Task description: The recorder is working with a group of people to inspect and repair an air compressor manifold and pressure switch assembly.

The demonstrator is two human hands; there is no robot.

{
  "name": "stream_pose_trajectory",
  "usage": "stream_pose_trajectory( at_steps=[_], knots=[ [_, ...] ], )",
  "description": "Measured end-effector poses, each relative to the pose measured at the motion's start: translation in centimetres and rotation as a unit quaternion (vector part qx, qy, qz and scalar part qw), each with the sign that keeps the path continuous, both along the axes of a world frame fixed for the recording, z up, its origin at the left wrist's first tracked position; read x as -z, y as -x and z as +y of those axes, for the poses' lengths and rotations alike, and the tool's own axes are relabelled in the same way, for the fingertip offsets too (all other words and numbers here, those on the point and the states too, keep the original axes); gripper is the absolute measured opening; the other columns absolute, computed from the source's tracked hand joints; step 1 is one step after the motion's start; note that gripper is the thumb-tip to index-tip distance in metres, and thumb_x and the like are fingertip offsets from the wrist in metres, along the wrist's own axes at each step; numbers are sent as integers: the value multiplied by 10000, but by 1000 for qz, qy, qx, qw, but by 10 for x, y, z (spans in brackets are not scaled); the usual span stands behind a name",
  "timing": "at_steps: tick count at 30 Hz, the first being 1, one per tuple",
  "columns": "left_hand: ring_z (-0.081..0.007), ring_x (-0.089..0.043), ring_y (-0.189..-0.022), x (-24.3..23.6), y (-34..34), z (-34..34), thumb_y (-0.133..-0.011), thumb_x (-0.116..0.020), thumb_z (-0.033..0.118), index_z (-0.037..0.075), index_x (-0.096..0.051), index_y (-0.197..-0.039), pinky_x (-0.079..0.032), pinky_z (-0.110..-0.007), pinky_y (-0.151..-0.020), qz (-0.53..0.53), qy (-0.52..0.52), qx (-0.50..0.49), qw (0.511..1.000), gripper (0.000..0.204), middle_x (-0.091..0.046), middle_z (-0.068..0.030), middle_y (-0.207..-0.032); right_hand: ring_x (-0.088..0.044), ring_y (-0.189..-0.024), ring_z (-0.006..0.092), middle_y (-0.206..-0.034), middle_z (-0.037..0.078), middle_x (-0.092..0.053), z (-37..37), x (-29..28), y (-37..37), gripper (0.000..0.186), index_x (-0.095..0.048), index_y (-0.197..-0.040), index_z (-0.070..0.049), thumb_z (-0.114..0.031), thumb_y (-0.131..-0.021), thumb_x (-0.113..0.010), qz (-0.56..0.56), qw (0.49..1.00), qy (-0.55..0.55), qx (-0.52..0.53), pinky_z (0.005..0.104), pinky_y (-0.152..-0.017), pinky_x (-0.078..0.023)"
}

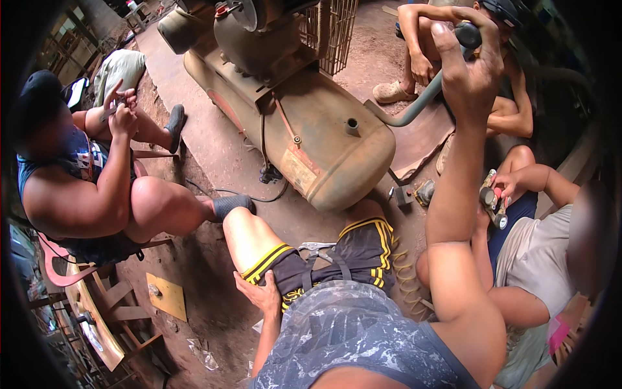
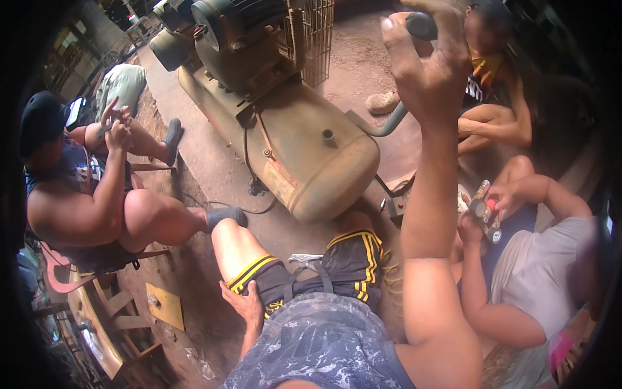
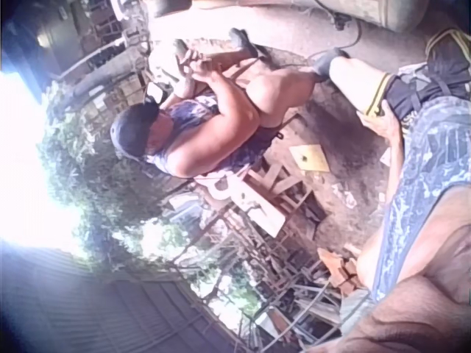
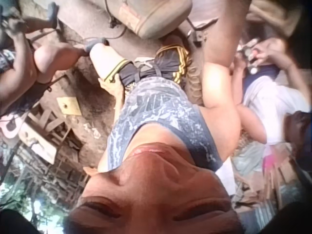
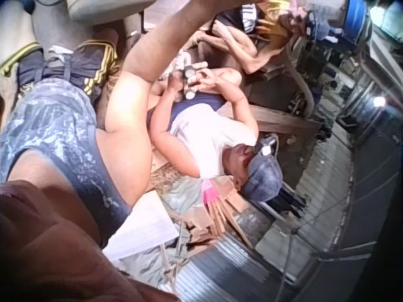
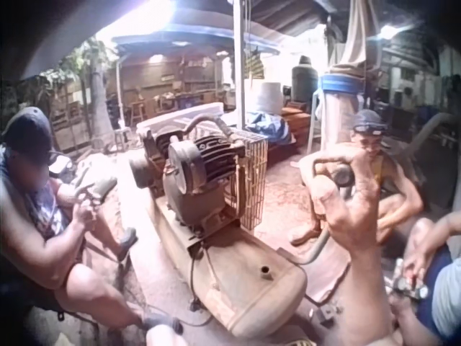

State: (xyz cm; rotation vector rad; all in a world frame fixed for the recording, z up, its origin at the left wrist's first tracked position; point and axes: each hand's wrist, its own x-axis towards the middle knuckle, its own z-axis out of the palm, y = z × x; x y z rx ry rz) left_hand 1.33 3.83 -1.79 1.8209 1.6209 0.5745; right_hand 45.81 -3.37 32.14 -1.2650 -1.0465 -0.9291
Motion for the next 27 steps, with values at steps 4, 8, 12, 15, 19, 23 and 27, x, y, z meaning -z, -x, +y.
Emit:
stream_pose_trajectory(
  at_steps=[4, 8, 12, 15, 19, 23, 27],
  knots=[
    [-428, -338, -1408, 2, -3, 0, -800, -800, 250, -12, -231, -1550, -295, -485, -1173, -1, -21, 7, 1000, 977, -321, -262, -1514, -589, -993, 278, -1057, 142, -638, -14, 34, 10, 316, -613, -1123, 17, -80, -830, -681, -58, 981, 11, 185, 376, -880, -479],
    [-431, -337, -1408, 4, -6, 1, -794, -803, 253, -14, -237, -1547, -295, -490, -1172, -11, -19, 15, 1000, 980, -322, -263, -1513, -624, -992, 344, -1042, 155, -670, -29, 106, 21, 218, -685, -1012, -8, -27, -795, -689, -17, 966, 187, 179, 451, -919, -500],
    [-436, -330, -1407, 4, -6, 1, -788, -804, 265, -17, -247, -1542, -290, -499, -1170, -12, -14, 34, 999, 979, -324, -266, -1512, -659, -945, 347, -986, 149, -693, -29, 154, 1, 204, -714, -1013, -23, -130, -842, -678, 79, 884, 458, 56, 419, -863, -531],
    [-440, -327, -1404, 5, -9, 2, -783, -806, 270, -22, -254, -1536, -286, -505, -1168, -20, -17, 43, 999, 979, -329, -267, -1508, -678, -881, 359, -948, 192, -706, -13, 156, -25, 236, -729, -998, 0, -160, -844, -648, 38, 832, 552, -24, 427, -798, -540],
    [-441, -334, -1394, 4, -13, 5, -779, -805, 261, -30, -268, -1525, -287, -509, -1163, -16, -17, 48, 999, 964, -339, -268, -1498, -678, -828, 389, -874, 225, -702, 14, 138, -43, 297, -729, -997, 13, -173, -792, -621, 50, 728, 681, -62, 443, -775, -541],
    [-440, -350, -1378, 4, -13, 8, -767, -803, 240, -35, -293, -1508, -292, -515, -1157, -22, -20, 47, 998, 941, -354, -266, -1480, -703, -838, 384, -871, 228, -715, 33, 120, -50, 289, -752, -946, -16, -228, -776, -655, 60, 630, 772, -57, 463, -785, -552],
    [-447, -362, -1361, 6, -7, 9, -759, -805, 232, -34, -317, -1487, -304, -515, -1147, -25, -44, 51, 997, 916, -363, -263, -1468, -703, -779, 349, -812, 207, -715, 45, 115, -57, 296, -749, -895, -2, -238, -748, -645, 79, 574, 813, -56, 448, -739, -547]
  ],
)
